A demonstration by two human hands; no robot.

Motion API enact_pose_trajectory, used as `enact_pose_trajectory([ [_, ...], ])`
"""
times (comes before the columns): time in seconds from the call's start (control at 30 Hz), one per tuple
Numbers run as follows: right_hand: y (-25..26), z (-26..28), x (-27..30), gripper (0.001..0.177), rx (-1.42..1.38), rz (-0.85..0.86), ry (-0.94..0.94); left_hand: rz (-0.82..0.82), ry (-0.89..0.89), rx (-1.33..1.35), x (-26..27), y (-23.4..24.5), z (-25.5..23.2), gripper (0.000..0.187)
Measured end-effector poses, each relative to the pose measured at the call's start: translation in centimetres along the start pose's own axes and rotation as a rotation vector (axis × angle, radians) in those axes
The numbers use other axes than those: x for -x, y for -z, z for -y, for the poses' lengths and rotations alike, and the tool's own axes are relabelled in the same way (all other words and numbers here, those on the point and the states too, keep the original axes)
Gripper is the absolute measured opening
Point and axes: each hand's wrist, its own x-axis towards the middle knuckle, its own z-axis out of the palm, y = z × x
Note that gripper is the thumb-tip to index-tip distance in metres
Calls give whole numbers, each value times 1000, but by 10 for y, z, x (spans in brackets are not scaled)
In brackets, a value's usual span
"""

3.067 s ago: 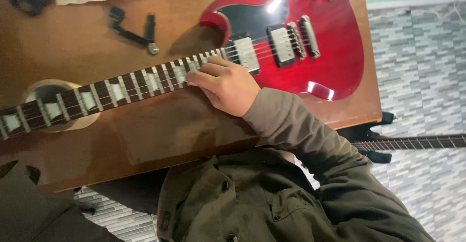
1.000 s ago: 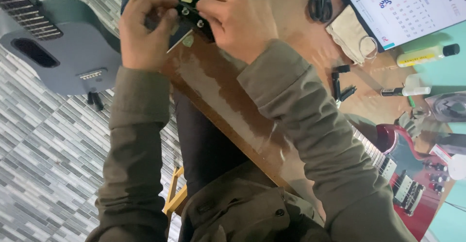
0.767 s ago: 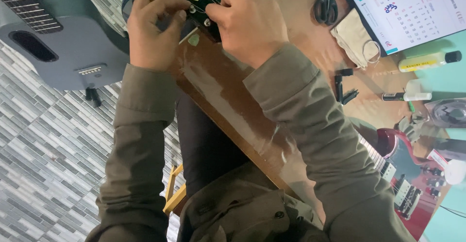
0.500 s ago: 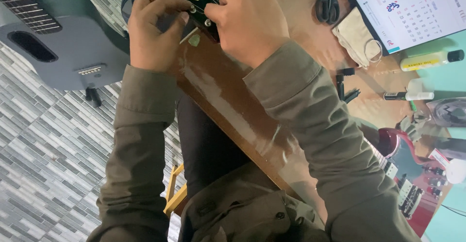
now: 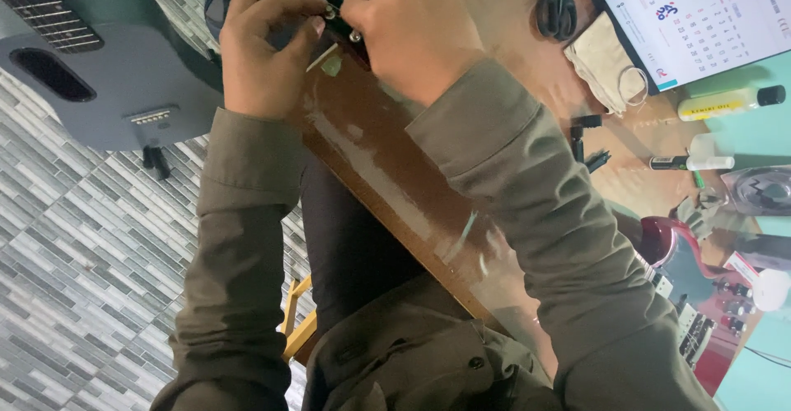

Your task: The person replaces a guitar string on a red electric guitar. They thread the string through the bridge, cut the excess with scissors, and then wind the string onto the tuning peg at the headstock.

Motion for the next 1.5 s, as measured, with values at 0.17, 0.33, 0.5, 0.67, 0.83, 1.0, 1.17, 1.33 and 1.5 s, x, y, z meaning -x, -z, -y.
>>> enact_pose_trajectory([
  [0.17,-8,-10,-2,18,-145,-16,21,51,-77,-80,-5,3,9,10],
  [0.33,4,-12,-10,12,-663,-54,-11,104,-90,-165,-10,10,12,8],
  [0.5,4,-16,-11,11,-818,24,29,180,-102,-177,-18,12,11,9],
  [0.67,-3,-9,-16,6,-763,-11,-127,217,-196,-342,-22,9,23,14],
  [0.83,-7,2,-19,8,-771,-44,-290,226,-133,-305,-23,9,14,10],
  [1.0,-8,4,-17,23,-816,-88,-321,170,-57,-238,-19,3,13,17],
  [1.17,-5,2,-14,17,-738,-37,-315,-26,-152,-401,-13,-6,2,14],
  [1.33,-6,-8,-7,11,-706,76,-277,-66,-171,-347,-10,-17,-2,13],
  [1.5,-18,-9,-2,5,-472,76,-179,-90,-181,-397,-8,-18,-5,15],
])
